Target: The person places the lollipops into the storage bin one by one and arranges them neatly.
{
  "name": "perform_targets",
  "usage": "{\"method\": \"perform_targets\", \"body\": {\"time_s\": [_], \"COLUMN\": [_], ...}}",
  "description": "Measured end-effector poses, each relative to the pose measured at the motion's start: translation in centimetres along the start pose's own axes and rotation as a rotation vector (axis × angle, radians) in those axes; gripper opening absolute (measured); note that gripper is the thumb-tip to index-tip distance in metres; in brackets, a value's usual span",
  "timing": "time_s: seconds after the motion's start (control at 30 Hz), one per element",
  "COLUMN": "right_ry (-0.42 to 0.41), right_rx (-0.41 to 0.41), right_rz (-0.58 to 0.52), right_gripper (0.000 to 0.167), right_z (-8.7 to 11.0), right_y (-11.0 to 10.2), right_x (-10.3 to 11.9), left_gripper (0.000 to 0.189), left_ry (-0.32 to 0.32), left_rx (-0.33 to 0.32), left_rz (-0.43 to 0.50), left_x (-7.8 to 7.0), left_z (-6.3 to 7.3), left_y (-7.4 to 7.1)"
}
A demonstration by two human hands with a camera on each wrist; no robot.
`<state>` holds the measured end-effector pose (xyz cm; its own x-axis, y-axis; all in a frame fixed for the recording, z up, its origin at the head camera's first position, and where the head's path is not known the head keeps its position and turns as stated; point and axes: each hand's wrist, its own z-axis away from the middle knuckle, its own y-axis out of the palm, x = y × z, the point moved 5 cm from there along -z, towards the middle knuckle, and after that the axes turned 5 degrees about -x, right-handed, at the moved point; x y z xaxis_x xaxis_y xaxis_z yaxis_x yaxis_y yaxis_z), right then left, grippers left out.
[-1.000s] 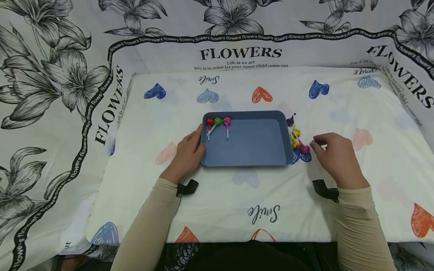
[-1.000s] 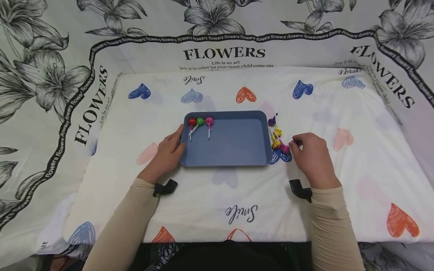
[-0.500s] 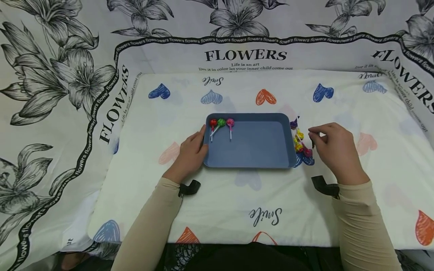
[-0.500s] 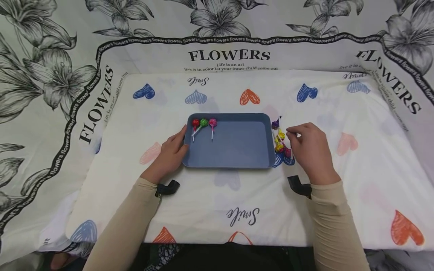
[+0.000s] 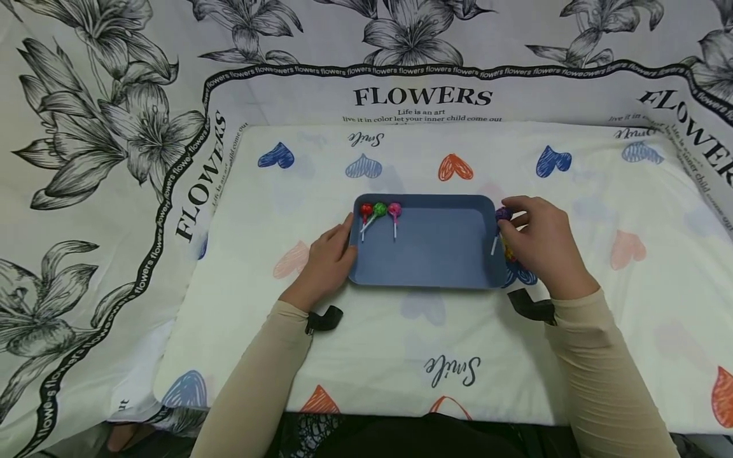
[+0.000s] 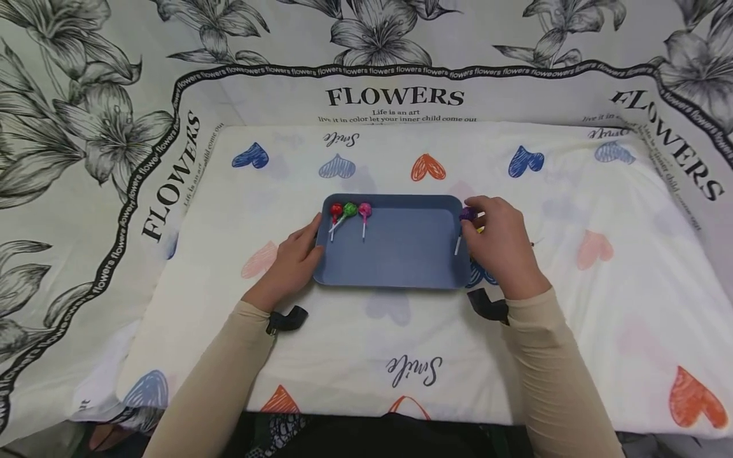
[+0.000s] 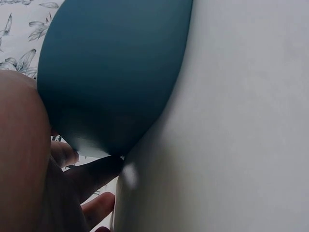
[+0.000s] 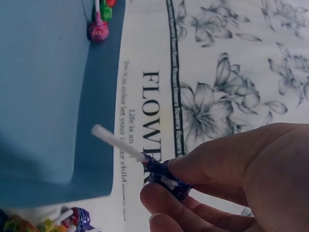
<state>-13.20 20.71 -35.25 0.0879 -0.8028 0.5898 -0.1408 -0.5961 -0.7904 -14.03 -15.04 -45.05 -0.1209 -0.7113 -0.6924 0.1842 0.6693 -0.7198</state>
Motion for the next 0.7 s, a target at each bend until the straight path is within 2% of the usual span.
{"method": "perform_targets", "body": {"time_s": [0.3,0.7], "right_ry": [-0.035,-0.072], "right_rx": [0.037,0.122], "right_rz": [-0.060,-0.112], "right_gripper": [0.030,0.025], "right_z": [-1.5,-3.7], "right_y": [1.6,5.4], "right_x": [1.0,2.8], "left_gripper": [0.068,0.067], "left_ry": [0.009,-0.005], "left_rx": [-0.004,0.003], "left_rz": [-0.010,0.005], "left_x": [0.0,0.0], "left_z": [-0.1,0.2], "left_y": [0.0,0.0]}}
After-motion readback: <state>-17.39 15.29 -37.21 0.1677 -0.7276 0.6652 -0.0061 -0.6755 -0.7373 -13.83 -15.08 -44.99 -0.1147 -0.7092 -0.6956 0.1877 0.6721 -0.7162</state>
